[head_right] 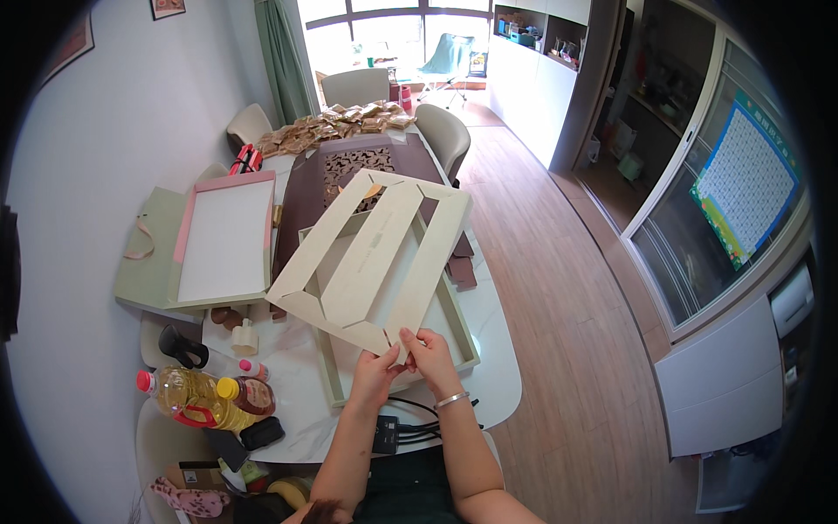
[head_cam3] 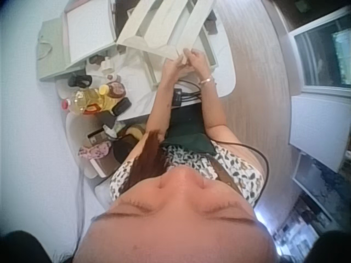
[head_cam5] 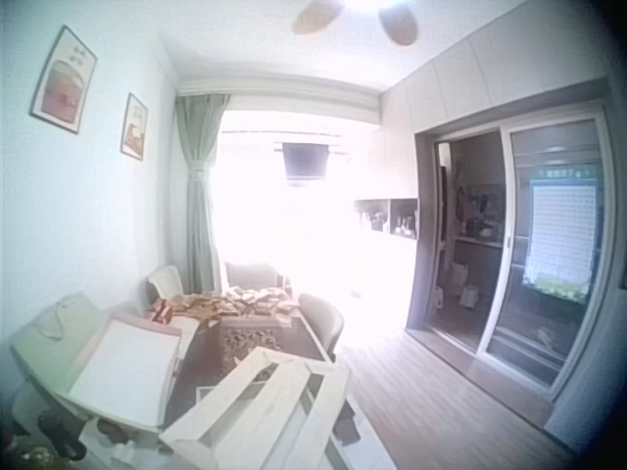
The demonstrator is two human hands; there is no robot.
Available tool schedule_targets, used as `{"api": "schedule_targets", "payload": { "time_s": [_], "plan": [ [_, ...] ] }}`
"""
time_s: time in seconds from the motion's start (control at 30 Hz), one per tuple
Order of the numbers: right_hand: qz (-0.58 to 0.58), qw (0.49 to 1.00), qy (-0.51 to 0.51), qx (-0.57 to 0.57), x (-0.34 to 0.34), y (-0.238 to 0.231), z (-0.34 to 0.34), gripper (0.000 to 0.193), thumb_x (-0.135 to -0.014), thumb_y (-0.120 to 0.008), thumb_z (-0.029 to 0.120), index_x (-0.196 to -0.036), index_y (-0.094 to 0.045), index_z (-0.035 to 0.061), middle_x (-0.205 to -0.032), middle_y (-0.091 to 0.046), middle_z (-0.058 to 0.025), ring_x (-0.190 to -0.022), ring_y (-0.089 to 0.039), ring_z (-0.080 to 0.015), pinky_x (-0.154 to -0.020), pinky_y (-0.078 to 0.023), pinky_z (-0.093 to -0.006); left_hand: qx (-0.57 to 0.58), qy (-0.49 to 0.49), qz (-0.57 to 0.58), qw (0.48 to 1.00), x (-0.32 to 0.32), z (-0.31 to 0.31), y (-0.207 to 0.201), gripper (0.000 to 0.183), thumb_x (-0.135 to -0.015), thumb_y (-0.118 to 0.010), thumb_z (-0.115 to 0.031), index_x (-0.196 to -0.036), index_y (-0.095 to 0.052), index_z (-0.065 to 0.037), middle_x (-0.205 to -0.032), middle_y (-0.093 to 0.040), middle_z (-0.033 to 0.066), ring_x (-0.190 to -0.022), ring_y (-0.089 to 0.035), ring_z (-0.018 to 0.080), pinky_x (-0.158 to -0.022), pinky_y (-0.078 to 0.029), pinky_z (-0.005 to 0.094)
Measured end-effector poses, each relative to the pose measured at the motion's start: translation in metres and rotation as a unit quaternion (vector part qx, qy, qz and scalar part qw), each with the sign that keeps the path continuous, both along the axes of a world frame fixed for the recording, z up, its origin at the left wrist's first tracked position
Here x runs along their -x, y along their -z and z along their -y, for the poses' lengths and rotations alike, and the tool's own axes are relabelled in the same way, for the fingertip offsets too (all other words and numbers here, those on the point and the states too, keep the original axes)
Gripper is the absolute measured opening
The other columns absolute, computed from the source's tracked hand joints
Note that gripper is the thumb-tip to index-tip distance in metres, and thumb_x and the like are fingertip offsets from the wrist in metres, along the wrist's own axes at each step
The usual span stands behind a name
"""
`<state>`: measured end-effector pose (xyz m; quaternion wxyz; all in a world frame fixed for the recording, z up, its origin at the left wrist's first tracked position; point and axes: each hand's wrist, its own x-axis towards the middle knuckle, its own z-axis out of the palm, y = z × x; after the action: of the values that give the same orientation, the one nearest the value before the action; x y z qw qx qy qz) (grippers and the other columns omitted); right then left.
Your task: The person assembles a light green cardboard box by folding and tucking its flaps into place. They then insert a beige cardboard insert with cutouts into the box and press it down to fit. Finally, they place a pink-bordered frame on top of the assembled box.
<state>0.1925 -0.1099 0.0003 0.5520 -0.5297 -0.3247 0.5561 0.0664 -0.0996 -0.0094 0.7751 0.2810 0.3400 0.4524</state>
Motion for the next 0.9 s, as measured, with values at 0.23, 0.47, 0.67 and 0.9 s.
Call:
{"api": "schedule_targets", "payload": {
  "time_s": [0.23, 0.47, 0.67, 0.9],
  "plan": [
    [-0.064, 0.998, 0.025, 0.011, -0.011, 0.005, -0.003, 0.035, -0.099, -0.054, 0.036, -0.085, -0.059, 0.0041, -0.058, -0.052, 0.0001, -0.044, -0.046, -0.0068, -0.040, -0.035, -0.0216, -0.075, 0.065, -0.066, 0.993, 0.022, -0.012, 0.011, 0.034, -0.091, -0.063, -0.010, -0.123, -0.055, -0.004, -0.112, -0.064, 0.0067, -0.099, -0.064, 0.0201, -0.081, -0.057, 0.0379],
    [-0.096, 0.993, 0.058, -0.043, -0.007, 0.000, -0.004, 0.040, -0.102, -0.048, 0.037, -0.089, -0.060, 0.0015, -0.065, -0.059, -0.0056, -0.050, -0.056, -0.0118, -0.046, -0.048, -0.0247, -0.062, 0.081, -0.070, 0.992, 0.050, -0.017, 0.001, 0.041, -0.090, -0.066, -0.016, -0.126, -0.053, -0.002, -0.112, -0.064, 0.0083, -0.097, -0.065, 0.0204, -0.075, -0.059, 0.0360],
    [-0.115, 0.991, 0.029, -0.056, 0.006, 0.000, -0.003, 0.039, -0.101, -0.049, 0.036, -0.093, -0.061, 0.0001, -0.072, -0.063, -0.0073, -0.054, -0.060, -0.0142, -0.048, -0.054, -0.0280, -0.070, -0.019, -0.096, 0.993, 0.044, -0.016, -0.012, 0.041, -0.090, -0.068, -0.019, -0.124, -0.053, 0.000, -0.107, -0.064, 0.0100, -0.091, -0.065, 0.0186, -0.061, -0.058, 0.0317],
    [-0.134, 0.979, 0.147, -0.044, -0.039, -0.011, 0.001, 0.041, -0.100, -0.050, 0.038, -0.095, -0.061, -0.0021, -0.077, -0.065, -0.0101, -0.055, -0.062, -0.0150, -0.044, -0.055, -0.0267, -0.093, 0.021, -0.124, 0.988, 0.076, -0.019, -0.011, 0.034, -0.083, -0.073, -0.007, -0.113, -0.058, 0.000, -0.104, -0.065, 0.0083, -0.089, -0.064, 0.0178, -0.067, -0.055, 0.0321]
  ]
}}
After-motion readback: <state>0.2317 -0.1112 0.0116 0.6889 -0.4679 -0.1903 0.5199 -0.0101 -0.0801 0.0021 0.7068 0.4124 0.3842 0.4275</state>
